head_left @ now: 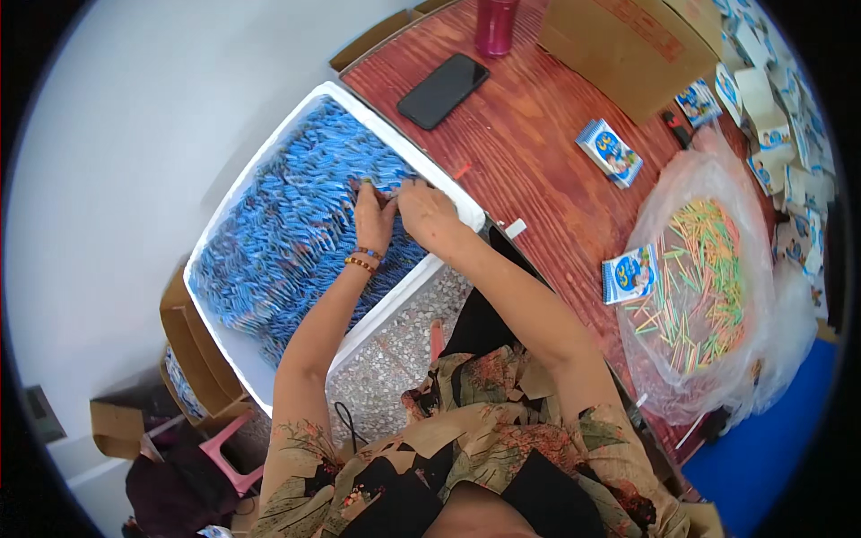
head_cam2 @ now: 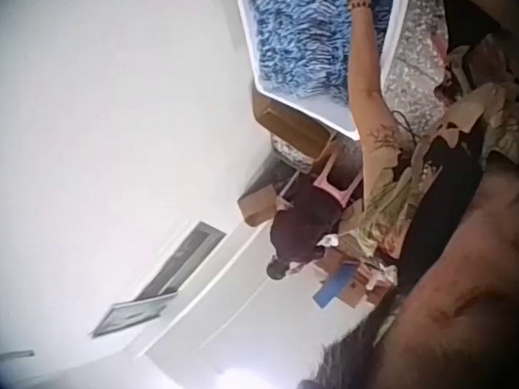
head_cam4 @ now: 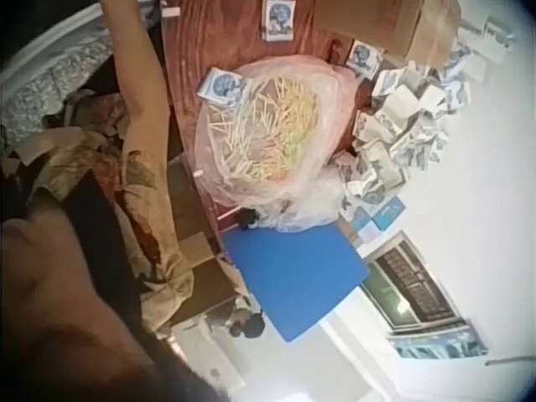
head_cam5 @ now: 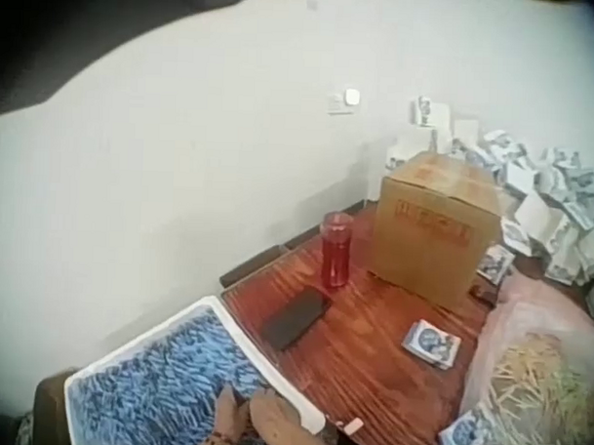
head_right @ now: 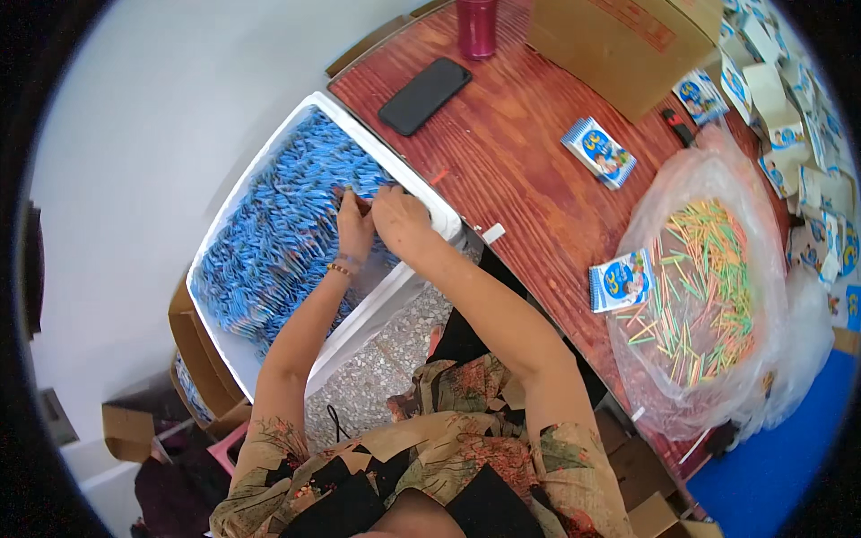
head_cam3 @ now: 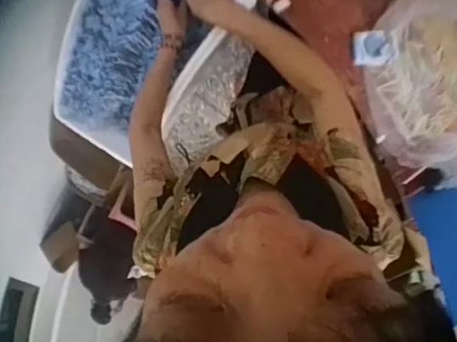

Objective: Picking up small multicolored sticks and placing them into individual blue packets.

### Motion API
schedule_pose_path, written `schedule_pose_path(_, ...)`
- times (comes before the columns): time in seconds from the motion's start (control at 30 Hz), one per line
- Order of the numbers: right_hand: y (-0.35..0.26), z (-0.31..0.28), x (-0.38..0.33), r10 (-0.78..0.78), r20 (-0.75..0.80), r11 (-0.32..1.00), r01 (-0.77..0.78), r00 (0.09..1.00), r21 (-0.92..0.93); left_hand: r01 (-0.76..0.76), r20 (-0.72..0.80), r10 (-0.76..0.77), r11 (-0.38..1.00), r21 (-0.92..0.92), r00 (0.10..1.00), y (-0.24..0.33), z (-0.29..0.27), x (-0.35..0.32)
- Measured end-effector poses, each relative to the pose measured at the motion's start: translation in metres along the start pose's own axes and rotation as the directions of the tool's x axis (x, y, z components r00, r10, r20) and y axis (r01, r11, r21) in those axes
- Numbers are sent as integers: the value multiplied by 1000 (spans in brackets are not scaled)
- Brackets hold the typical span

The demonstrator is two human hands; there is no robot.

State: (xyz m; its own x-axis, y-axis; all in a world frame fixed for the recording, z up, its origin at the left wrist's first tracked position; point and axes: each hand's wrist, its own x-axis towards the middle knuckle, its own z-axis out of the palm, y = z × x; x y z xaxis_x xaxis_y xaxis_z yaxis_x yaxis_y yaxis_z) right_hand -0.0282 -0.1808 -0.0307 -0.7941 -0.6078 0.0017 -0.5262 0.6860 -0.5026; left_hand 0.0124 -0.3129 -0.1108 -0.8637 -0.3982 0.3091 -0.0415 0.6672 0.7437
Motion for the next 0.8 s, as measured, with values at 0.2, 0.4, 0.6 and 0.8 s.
schedule_pose_path(0.2, 8, -57, -86, -111, -127, 965, 138, 986, 224, 114, 73, -115, 993, 13, 991, 9, -19, -14)
schedule_pose_path(0.4, 44, -90, -181, 134, -326, 914, 10, 936, 407, -77, 106, 74, 997, 29, 992, 4, 2, 0)
schedule_pose_path(0.6, 104, -103, -251, 359, -576, 927, -209, 735, 312, -143, 173, 125, 985, 100, 977, -24, -10, 7)
schedule_pose_path(0.8, 187, -156, -283, 581, -578, 807, -495, 573, 321, -79, 245, 46, 989, 126, 968, -4, -24, 3)
